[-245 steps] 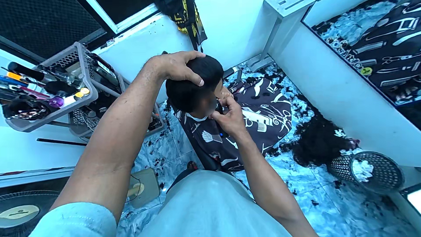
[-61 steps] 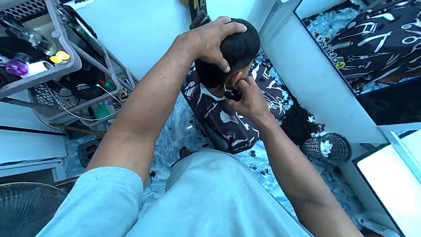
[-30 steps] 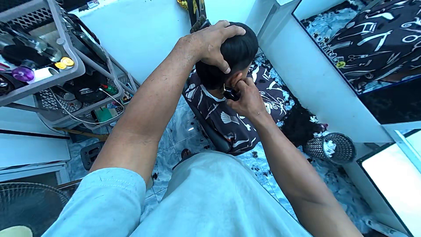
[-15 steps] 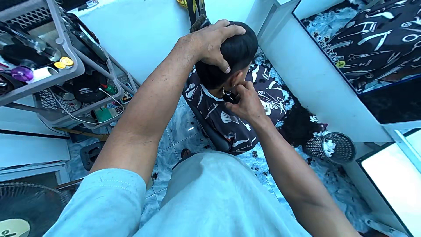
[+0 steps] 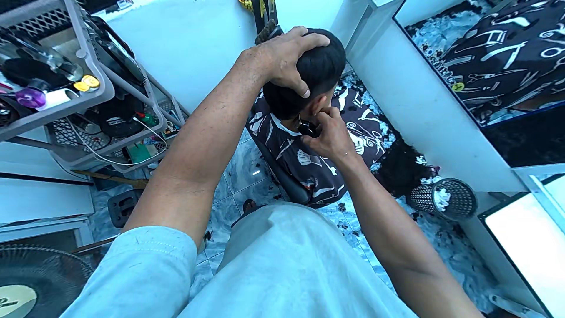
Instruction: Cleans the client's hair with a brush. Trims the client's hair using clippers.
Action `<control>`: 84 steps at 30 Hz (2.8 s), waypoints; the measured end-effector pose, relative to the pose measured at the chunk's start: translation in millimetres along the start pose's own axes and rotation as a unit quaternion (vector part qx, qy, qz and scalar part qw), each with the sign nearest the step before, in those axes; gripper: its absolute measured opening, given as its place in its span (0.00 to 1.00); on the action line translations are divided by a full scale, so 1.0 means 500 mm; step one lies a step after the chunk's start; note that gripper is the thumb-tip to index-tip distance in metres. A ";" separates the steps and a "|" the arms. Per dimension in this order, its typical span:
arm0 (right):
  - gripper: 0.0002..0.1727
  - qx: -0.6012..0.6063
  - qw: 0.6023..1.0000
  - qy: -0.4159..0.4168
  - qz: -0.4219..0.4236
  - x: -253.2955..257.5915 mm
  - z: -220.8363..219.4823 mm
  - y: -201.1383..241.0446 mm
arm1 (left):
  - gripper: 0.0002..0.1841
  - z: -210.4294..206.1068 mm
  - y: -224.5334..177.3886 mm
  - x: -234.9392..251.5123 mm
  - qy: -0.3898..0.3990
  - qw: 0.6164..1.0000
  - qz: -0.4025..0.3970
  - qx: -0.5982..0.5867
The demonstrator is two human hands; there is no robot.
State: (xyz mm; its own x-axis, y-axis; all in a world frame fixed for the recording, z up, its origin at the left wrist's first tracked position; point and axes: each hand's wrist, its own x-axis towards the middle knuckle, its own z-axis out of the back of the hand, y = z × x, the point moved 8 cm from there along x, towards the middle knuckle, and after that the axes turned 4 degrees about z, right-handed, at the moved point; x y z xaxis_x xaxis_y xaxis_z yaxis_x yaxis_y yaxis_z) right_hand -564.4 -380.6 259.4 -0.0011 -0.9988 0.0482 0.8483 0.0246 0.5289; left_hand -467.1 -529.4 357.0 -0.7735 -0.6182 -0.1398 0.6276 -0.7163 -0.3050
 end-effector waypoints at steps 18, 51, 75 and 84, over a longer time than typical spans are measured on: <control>0.23 0.036 0.998 -0.036 0.040 -0.015 0.041 0.000 | 0.58 -0.002 0.003 0.007 -0.012 1.000 -0.008 -0.002; 0.22 0.021 0.998 -0.041 0.043 0.011 0.053 0.001 | 0.58 0.002 0.005 0.006 -0.005 1.000 0.003 -0.011; 0.23 0.027 0.999 -0.025 0.034 0.001 0.035 -0.016 | 0.58 0.003 0.006 0.012 -0.005 1.000 0.000 -0.017; 0.22 0.020 0.999 -0.028 0.030 0.010 0.035 -0.012 | 0.58 0.001 0.004 0.015 0.000 1.000 0.001 -0.013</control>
State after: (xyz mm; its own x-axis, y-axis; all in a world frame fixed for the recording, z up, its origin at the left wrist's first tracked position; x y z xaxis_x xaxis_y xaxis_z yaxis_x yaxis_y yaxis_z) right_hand -578.7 -384.9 271.2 0.0185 -0.9915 0.1286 0.8256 0.0877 0.5574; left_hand -471.6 -535.8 356.0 -0.7722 -0.6196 -0.1410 0.6268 -0.7063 -0.3291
